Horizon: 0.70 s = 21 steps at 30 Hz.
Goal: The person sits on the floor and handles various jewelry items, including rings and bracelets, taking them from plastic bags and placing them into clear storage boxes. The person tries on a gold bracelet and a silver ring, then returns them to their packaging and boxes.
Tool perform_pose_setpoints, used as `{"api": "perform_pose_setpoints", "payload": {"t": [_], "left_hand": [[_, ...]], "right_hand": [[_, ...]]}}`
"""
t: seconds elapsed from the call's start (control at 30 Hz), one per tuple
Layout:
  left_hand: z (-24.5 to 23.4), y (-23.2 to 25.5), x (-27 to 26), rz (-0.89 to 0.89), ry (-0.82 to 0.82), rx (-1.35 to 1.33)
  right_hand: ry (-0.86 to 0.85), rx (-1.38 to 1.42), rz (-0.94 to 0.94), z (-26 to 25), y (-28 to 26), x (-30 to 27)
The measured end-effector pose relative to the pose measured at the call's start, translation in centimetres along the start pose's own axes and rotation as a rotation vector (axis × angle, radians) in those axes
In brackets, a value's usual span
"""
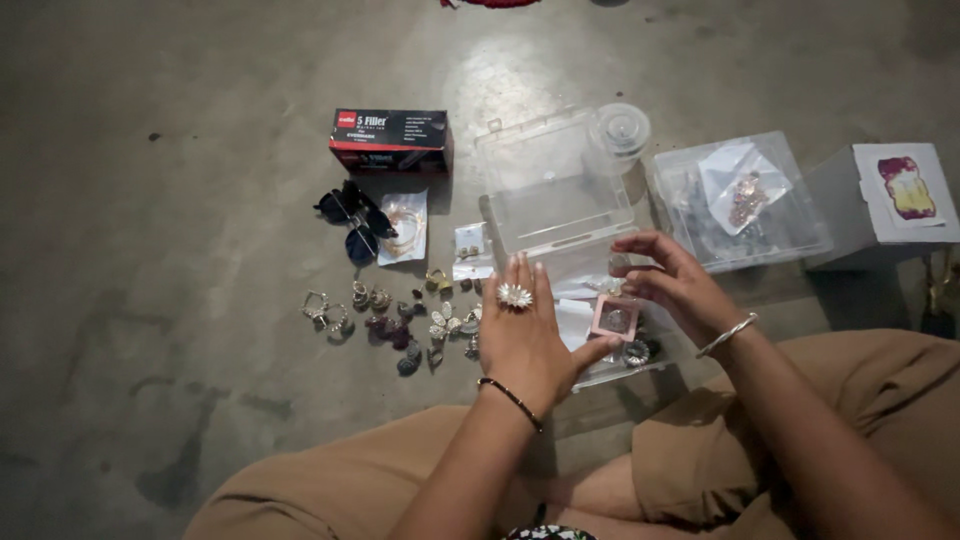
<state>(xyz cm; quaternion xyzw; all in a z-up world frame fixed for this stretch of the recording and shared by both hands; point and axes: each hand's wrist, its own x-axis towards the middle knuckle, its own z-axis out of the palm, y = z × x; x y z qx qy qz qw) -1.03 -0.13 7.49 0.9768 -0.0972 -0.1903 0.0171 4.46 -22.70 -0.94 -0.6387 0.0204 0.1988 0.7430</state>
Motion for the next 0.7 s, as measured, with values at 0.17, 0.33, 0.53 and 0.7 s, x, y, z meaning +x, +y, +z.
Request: {"api": "perform_pose_setpoints", "payload": {"t": [0.17, 0.33, 0.53, 0.7], "left_hand": [[-0.6, -0.2, -0.6, -0.008, -0.169, -0.012], [0.1, -0.5, 0.3, 0.117, 0.598, -0.041], [1.2, -0.4, 1.4, 0.148, 1.080, 0.185], [2.1, -0.3, 1.6, 0.144, 0.795, 0.075]], "right_hand": [[0.004, -0.052, 0.014, -0.1, 0.2, -0.1], [-0.026, -0.105, -0.027, -0.6, 1.1, 0.4], [-0.023, -0.191, -0.060, -0.9, 1.9, 0.7], [-0.056, -0.159, -0.060, -1.2, 2.1, 0.6]]}}
